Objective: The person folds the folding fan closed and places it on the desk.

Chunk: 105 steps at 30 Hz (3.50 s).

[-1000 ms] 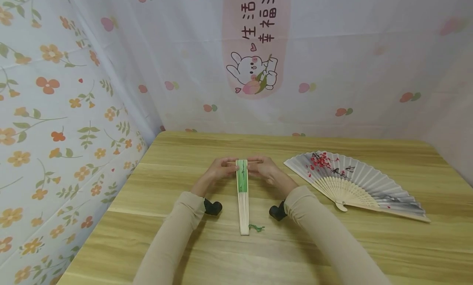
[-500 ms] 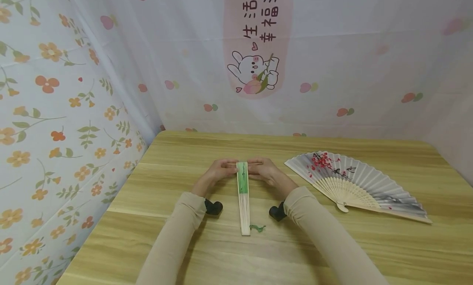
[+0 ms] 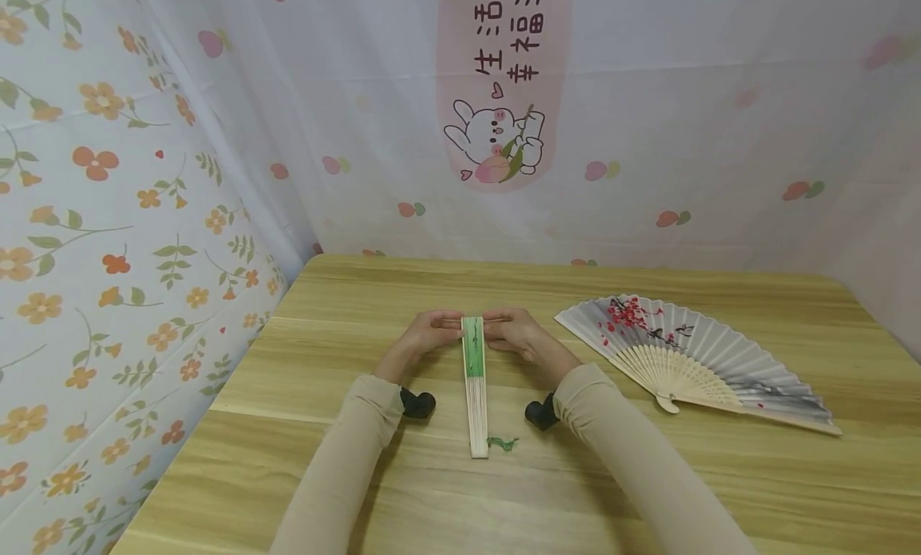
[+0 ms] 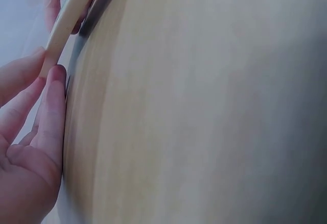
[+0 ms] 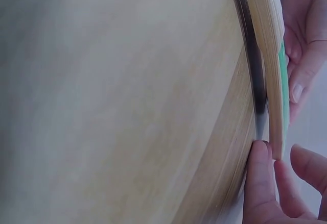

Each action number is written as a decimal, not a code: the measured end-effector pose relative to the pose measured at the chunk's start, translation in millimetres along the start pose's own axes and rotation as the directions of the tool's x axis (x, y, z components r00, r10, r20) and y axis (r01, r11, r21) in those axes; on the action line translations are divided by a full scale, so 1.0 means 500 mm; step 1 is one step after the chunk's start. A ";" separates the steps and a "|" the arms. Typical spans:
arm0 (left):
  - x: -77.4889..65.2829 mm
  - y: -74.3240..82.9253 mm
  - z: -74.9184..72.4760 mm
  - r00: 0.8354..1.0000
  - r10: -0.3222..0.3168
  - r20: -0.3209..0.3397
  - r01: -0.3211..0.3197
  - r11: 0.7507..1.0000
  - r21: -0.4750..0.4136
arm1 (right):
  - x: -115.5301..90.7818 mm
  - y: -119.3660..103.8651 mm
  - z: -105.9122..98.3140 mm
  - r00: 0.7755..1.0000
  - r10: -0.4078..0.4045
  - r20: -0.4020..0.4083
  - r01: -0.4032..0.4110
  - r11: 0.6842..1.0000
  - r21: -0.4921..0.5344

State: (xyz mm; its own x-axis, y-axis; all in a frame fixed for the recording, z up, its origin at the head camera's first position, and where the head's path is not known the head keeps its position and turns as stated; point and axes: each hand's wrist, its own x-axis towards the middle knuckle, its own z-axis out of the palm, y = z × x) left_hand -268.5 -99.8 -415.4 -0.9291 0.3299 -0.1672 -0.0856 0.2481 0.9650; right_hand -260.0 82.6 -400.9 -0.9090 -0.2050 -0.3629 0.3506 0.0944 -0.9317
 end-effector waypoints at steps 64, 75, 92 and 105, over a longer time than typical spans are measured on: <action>-0.032 0.087 0.050 0.991 0.119 0.055 -0.120 0.992 0.029 | -0.162 -0.036 -0.069 0.945 -0.273 0.182 0.282 0.959 -0.028; -0.071 0.155 0.124 0.967 0.183 0.177 -0.197 0.978 0.065 | -0.269 -0.033 -0.171 0.961 -0.261 0.089 0.273 0.947 -0.168; -0.019 0.152 0.242 0.966 0.182 0.184 -0.210 0.967 0.147 | -0.398 0.007 -0.359 0.936 -0.349 0.041 0.346 0.899 -0.268; 0.043 0.148 0.264 0.990 0.099 0.100 -0.117 0.976 0.186 | -0.432 0.096 -0.506 0.941 -0.314 -0.127 0.277 0.929 -0.246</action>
State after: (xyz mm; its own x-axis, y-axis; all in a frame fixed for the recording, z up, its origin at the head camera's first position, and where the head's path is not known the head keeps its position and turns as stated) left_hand -247.2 45.9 -374.5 -0.8924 0.4421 -0.0899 0.0919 0.3733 0.9231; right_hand -103.9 377.8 -363.7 -0.9940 -0.0990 -0.0467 0.0183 0.2702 -0.9626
